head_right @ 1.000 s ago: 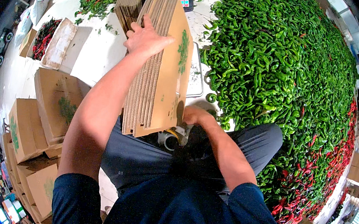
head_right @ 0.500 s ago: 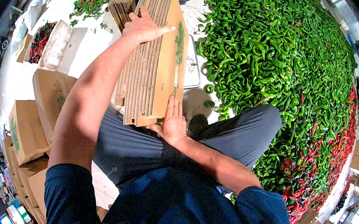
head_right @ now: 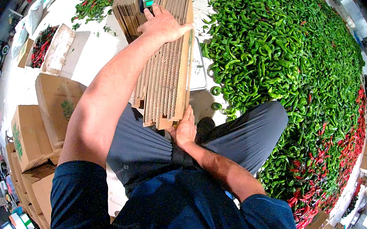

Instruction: The person assembles flat cardboard sheets into boxes by folding and taping the seams with a handheld tape dispenser. The person then fills one box with green peppers from a nearby pile and seals it.

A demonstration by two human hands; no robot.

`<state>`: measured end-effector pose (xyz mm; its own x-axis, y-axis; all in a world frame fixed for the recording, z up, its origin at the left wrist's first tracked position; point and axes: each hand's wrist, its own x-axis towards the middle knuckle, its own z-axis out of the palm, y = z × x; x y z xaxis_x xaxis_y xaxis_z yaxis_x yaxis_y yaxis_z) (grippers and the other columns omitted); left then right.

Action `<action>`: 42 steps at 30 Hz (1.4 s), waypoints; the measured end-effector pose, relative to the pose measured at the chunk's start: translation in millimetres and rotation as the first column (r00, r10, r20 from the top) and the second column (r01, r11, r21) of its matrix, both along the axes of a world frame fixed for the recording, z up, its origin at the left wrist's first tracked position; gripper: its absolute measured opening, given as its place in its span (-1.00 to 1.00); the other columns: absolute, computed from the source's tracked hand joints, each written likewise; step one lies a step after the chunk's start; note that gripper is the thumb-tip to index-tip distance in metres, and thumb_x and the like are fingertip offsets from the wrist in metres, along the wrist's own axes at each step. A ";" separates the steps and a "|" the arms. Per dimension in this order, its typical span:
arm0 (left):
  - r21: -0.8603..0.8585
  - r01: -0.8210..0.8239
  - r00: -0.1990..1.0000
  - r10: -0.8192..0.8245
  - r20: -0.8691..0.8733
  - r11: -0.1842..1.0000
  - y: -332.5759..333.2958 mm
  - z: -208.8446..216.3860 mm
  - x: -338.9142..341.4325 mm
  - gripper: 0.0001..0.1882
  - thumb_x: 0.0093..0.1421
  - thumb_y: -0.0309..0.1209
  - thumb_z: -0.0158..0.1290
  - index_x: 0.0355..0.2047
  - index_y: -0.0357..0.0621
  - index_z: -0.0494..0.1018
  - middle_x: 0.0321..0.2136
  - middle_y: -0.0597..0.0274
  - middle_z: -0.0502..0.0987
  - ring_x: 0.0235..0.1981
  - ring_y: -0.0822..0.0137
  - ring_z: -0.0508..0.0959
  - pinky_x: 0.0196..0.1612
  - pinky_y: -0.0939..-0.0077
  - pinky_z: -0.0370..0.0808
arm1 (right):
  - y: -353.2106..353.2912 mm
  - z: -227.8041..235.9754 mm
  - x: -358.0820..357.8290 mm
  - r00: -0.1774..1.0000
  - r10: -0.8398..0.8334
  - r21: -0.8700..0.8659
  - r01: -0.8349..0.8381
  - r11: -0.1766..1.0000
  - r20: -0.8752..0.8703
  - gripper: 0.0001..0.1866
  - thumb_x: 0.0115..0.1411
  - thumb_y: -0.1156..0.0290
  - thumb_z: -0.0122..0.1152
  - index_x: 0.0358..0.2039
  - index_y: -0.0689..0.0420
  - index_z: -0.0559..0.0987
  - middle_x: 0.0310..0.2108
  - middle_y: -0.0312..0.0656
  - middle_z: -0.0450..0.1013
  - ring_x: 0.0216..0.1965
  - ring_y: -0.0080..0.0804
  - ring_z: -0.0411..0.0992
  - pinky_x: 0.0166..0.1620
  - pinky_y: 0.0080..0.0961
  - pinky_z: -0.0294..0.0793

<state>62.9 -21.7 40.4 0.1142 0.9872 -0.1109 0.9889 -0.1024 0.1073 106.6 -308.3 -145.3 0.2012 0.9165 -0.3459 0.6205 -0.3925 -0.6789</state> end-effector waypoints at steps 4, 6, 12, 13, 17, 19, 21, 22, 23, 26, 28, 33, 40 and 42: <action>0.003 0.031 0.999 -0.031 -0.036 1.000 3.4 6.5 -2.2 0.24 0.06 0.50 -0.08 0.35 -0.43 0.05 0.41 -0.26 -0.10 0.44 -0.17 -0.08 0.25 -0.24 0.30 | 13.3 -8.8 9.2 0.997 0.060 0.210 -0.068 0.975 0.045 0.33 -0.21 0.18 0.61 0.41 0.23 -0.12 0.35 0.19 0.05 0.36 0.11 0.08 0.26 0.13 0.23; 0.003 0.046 0.998 -0.045 -0.045 0.999 7.5 5.3 -11.3 0.23 0.04 0.49 -0.02 0.35 -0.40 0.07 0.41 -0.21 -0.07 0.44 -0.10 -0.05 0.15 -0.23 0.41 | 18.0 -10.3 8.2 0.995 0.088 0.236 -0.098 0.967 0.054 0.34 -0.24 0.16 0.62 0.41 0.24 -0.11 0.34 0.18 0.07 0.36 0.10 0.09 0.25 0.14 0.23; 0.114 0.091 0.990 -0.102 0.094 0.989 2.4 -5.8 -23.5 0.21 0.03 0.45 0.03 0.35 -0.38 0.08 0.36 -0.20 0.05 0.42 -0.12 0.00 0.19 -0.07 0.42 | 29.4 -12.8 17.9 0.996 0.023 0.374 -0.054 0.926 0.087 0.19 -0.19 0.15 0.58 0.38 0.14 0.05 0.24 0.09 0.27 0.24 0.06 0.30 0.23 -0.19 0.38; 0.136 0.085 0.991 -0.098 0.096 0.987 1.0 -8.9 -24.8 0.20 0.03 0.44 0.03 0.35 -0.37 0.09 0.35 -0.20 0.06 0.41 -0.12 0.01 0.20 -0.08 0.42 | 31.8 -12.2 17.6 0.998 0.034 0.364 -0.052 0.930 0.056 0.19 -0.19 0.15 0.58 0.38 0.13 0.05 0.24 0.09 0.27 0.24 0.05 0.30 0.23 -0.19 0.38; 0.232 0.079 0.988 -0.107 0.113 0.970 0.6 -14.8 -22.9 0.18 0.01 0.45 0.04 0.32 -0.33 0.16 0.31 -0.21 0.13 0.39 -0.12 0.06 0.23 -0.08 0.35 | 48.6 -12.6 15.0 1.000 -0.005 0.358 0.006 0.934 -0.005 0.15 -0.16 0.13 0.58 0.38 0.08 0.08 0.23 0.07 0.29 0.22 0.01 0.33 0.22 -0.19 0.38; 0.246 0.077 0.985 -0.112 0.132 0.966 1.2 -17.8 -22.0 0.17 -0.01 0.45 0.05 0.30 -0.33 0.19 0.30 -0.22 0.16 0.39 -0.12 0.08 0.25 -0.09 0.32 | 60.2 -11.9 16.9 0.999 -0.048 0.358 0.047 0.933 -0.006 0.14 -0.15 0.11 0.58 0.37 0.08 0.10 0.24 0.06 0.29 0.22 0.00 0.33 0.22 -0.20 0.38; 0.234 0.071 0.982 -0.109 0.154 0.970 -1.0 -14.3 -23.3 0.15 0.00 0.43 0.07 0.30 -0.33 0.20 0.30 -0.22 0.16 0.39 -0.12 0.08 0.25 -0.10 0.32 | 70.8 4.0 15.2 0.999 -0.026 0.255 0.036 0.966 -0.043 0.20 -0.18 0.03 0.61 0.38 0.12 0.08 0.24 0.07 0.28 0.24 0.00 0.30 0.25 -0.20 0.35; 0.229 0.067 0.980 -0.107 0.169 0.971 -2.5 -12.7 -25.3 0.13 -0.01 0.39 0.11 0.28 -0.33 0.21 0.30 -0.22 0.15 0.39 -0.13 0.08 0.24 -0.10 0.34 | 72.5 5.8 15.5 0.999 -0.008 0.253 0.019 0.967 -0.042 0.22 -0.19 0.01 0.61 0.38 0.13 0.07 0.25 0.07 0.27 0.25 0.00 0.29 0.26 -0.20 0.34; 0.226 0.064 0.976 -0.109 0.191 0.972 -2.2 -11.7 -25.5 0.10 -0.01 0.36 0.14 0.26 -0.33 0.23 0.29 -0.23 0.14 0.39 -0.15 0.07 0.23 -0.10 0.35 | 73.7 7.0 18.6 0.999 0.006 0.253 0.002 0.967 -0.034 0.24 -0.20 0.00 0.62 0.38 0.14 0.06 0.25 0.08 0.27 0.26 0.01 0.28 0.27 -0.20 0.32; 0.218 0.067 0.970 -0.115 0.213 0.974 1.6 -11.3 -22.9 0.07 -0.02 0.30 0.18 0.26 -0.31 0.23 0.31 -0.23 0.13 0.39 -0.14 0.07 0.23 -0.14 0.34 | 70.4 9.9 18.5 0.996 0.013 0.246 0.010 0.969 -0.091 0.32 -0.21 -0.01 0.63 0.40 0.23 -0.01 0.27 0.13 0.23 0.28 0.03 0.25 0.29 -0.21 0.29; 0.246 0.084 0.966 -0.139 0.218 0.966 4.1 -15.1 -23.1 0.06 -0.02 0.29 0.19 0.28 -0.26 0.23 0.32 -0.21 0.11 0.40 -0.12 0.07 0.24 -0.18 0.31 | 68.0 12.6 16.7 0.993 0.004 0.229 0.023 0.973 -0.114 0.35 -0.21 0.00 0.63 0.41 0.27 -0.05 0.28 0.17 0.22 0.30 0.03 0.24 0.30 -0.22 0.27; 0.308 0.136 0.951 -0.211 0.226 0.942 12.2 -20.1 -13.5 0.05 -0.04 0.28 0.20 0.34 -0.09 0.20 0.39 -0.12 0.06 0.43 -0.05 0.04 0.28 -0.26 0.22 | 63.8 7.2 24.8 0.996 -0.010 0.287 0.035 0.957 -0.087 0.25 -0.13 0.04 0.60 0.38 0.29 0.01 0.25 0.22 0.24 0.27 0.07 0.25 0.29 -0.22 0.28; 0.236 0.115 0.960 -0.170 0.224 0.965 21.0 -16.2 -15.1 0.03 -0.05 0.24 0.21 0.34 -0.08 0.24 0.39 -0.15 0.07 0.43 -0.01 0.06 0.33 -0.08 0.20 | 43.9 54.9 31.0 0.999 -0.006 0.280 0.020 0.960 -0.050 -0.02 -0.03 0.04 0.51 0.22 0.38 0.23 0.04 0.23 0.38 0.10 0.13 0.38 0.12 -0.13 0.42; 0.258 0.103 0.955 -0.168 0.244 0.961 18.8 -17.8 -14.5 0.02 -0.05 0.24 0.22 0.33 -0.07 0.25 0.38 -0.11 0.09 0.43 -0.01 0.04 0.31 -0.16 0.22 | 31.0 80.9 28.7 0.998 -0.048 0.318 0.034 0.947 0.036 -0.35 0.03 0.15 0.47 -0.05 0.37 0.42 -0.13 0.15 0.47 -0.07 0.05 0.49 -0.09 -0.14 0.50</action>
